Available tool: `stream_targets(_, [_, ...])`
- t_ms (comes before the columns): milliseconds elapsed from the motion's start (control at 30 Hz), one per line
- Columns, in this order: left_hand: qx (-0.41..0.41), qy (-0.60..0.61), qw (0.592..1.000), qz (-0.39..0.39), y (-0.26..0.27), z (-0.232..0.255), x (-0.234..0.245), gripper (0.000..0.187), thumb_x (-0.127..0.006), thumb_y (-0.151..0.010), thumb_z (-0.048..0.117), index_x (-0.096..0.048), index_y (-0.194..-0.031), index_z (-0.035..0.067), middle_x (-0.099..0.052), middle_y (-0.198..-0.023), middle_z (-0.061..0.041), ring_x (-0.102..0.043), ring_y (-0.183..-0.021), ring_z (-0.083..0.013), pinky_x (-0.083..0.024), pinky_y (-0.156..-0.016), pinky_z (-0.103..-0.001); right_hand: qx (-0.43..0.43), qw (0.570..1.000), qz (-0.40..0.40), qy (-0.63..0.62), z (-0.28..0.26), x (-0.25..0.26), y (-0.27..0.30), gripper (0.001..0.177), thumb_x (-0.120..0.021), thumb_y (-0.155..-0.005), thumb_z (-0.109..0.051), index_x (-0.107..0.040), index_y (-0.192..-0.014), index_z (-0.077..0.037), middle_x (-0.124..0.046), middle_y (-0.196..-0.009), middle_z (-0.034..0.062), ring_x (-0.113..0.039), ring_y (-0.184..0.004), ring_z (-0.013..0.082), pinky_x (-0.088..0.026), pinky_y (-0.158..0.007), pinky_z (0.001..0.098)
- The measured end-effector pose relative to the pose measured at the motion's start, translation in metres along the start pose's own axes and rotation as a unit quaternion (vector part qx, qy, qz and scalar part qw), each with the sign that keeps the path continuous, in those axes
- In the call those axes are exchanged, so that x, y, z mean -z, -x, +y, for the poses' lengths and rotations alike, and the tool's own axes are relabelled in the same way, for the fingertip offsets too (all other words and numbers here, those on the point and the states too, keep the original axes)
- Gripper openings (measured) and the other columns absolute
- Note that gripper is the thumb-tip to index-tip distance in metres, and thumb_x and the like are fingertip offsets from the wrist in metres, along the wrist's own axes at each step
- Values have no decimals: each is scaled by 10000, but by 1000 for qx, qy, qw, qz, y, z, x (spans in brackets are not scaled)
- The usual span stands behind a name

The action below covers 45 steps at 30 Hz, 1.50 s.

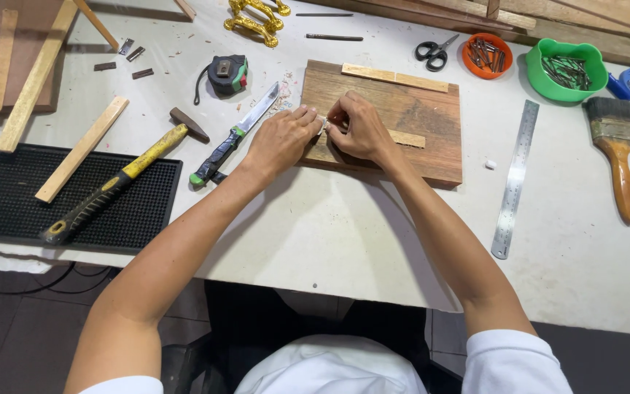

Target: Measuring, cutting, and gluing small wooden strips onto a base board.

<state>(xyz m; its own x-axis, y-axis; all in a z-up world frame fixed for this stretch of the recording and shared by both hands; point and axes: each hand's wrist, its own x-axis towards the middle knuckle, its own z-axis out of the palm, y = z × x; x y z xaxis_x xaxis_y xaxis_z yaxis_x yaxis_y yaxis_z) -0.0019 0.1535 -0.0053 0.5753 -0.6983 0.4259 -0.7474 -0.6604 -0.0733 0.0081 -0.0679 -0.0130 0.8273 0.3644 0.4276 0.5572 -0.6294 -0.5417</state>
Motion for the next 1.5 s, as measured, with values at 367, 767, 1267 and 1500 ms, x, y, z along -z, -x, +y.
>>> stream_targets(367, [33,158,986,45,0,0,10,342,-581,-906,28,-682,-1232,50,-666,-1338,-146,-592,-1285,-312,-471,-1057,-415,6,996,6,94,-19,-1,8,176,-650,-841,-128,-641,-987,-29,-580,-897,114,-606,-813,239,-545,-723,392])
stream_targets(767, [-12,155,985,75,-22,14,37,404,-584,-935,3,-677,-1306,134,-683,-1334,-112,-612,-1294,-263,-362,-1176,-503,41,989,69,121,-59,64,32,276,-745,-899,-226,-699,-1130,-83,-654,-964,94,-644,-891,255,-525,-783,412])
stream_targets(1267, [-175,319,927,89,-137,183,16,306,-602,-975,40,-703,-1252,121,-737,-1199,-136,-702,-1085,-320,-413,-1135,-531,-18,955,152,252,-34,214,195,63,-755,-917,-142,-728,-899,-88,-655,-841,27,-630,-809,199,-445,-792,367])
stream_targets(1500, [-220,348,911,34,-160,259,11,395,-574,-942,-1,-655,-1298,148,-775,-1091,-101,-737,-941,-262,-388,-1157,-551,-73,939,173,286,-38,253,265,63,-766,-909,-135,-726,-889,-91,-675,-834,18,-650,-801,184,-439,-768,362])
